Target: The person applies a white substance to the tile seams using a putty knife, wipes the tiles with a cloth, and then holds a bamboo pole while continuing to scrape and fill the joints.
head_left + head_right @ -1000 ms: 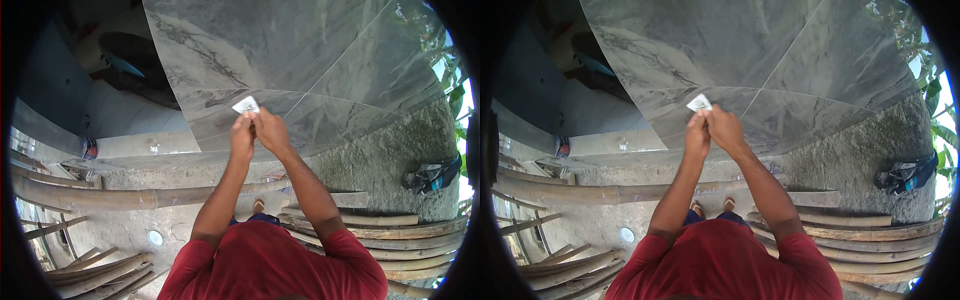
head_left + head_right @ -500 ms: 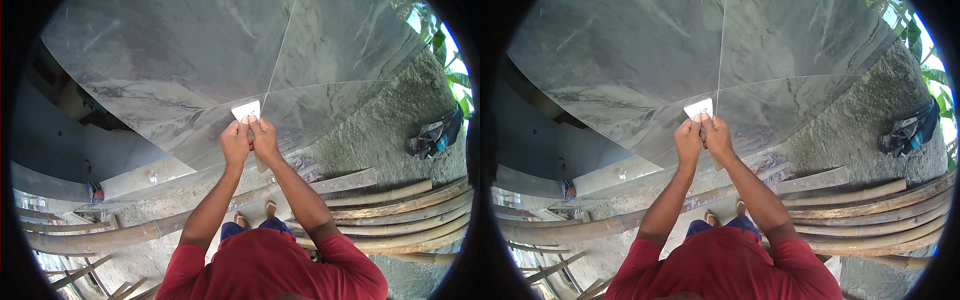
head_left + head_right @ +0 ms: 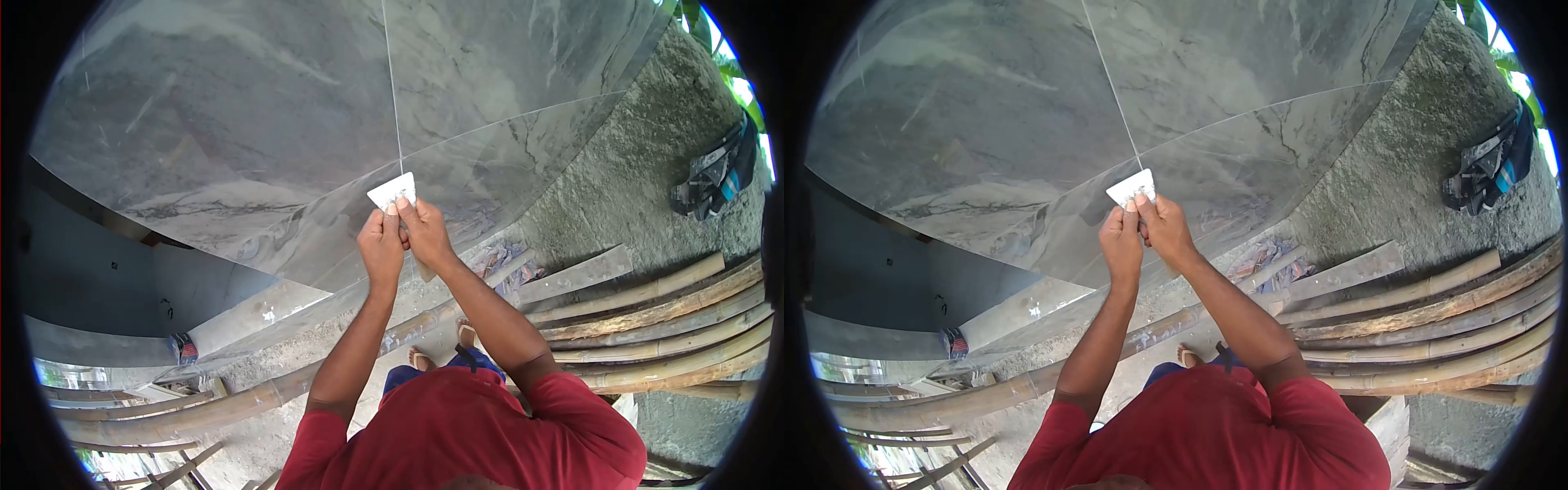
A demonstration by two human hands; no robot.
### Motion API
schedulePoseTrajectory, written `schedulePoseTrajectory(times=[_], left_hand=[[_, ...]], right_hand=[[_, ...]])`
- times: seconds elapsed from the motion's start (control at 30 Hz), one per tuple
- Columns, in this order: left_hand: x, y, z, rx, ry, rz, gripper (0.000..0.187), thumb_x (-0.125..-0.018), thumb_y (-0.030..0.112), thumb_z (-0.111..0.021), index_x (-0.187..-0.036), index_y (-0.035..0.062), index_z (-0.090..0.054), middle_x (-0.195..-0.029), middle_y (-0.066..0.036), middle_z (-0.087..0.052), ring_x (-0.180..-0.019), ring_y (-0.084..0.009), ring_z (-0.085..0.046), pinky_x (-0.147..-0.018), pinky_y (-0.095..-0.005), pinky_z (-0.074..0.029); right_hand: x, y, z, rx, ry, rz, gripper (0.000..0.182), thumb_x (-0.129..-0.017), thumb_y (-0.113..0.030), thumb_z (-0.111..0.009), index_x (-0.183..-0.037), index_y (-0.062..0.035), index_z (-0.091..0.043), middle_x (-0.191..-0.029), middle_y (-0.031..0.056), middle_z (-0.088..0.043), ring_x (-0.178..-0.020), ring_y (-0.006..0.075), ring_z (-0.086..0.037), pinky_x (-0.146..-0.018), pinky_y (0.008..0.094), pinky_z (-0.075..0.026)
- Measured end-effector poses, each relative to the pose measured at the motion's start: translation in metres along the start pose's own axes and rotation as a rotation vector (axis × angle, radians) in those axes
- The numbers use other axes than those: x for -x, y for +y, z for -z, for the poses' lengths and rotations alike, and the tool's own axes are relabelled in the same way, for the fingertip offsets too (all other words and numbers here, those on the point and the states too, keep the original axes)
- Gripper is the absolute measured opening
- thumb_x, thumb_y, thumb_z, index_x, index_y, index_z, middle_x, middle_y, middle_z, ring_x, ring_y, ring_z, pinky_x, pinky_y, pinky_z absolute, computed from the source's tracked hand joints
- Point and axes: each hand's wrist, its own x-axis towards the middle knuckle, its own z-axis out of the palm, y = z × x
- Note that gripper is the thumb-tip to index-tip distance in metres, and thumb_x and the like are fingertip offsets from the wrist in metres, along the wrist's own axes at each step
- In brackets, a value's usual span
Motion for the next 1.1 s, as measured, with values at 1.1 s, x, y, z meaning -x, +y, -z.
schedulePoseTrajectory(times=[1.1], left_hand=[[-0.026,0.009,-0.057,0.027,-0.034,-0.061,0.031,-0.107,0.027,-0.05,-0.104,0.0005,-0.065,-0.068,0.004,-0.055,-0.051,-0.0015,-0.042,-0.045,-0.0226,-0.034]], right_hand=[[-0.027,-0.022,0.039,-0.085,0.084,0.188,0.033,-0.107,-0.031,-0.055,-0.096,-0.0014,-0.065,-0.071,-0.0044,-0.056,-0.058,0.0022,-0.046,-0.05,0.0232,-0.038]])
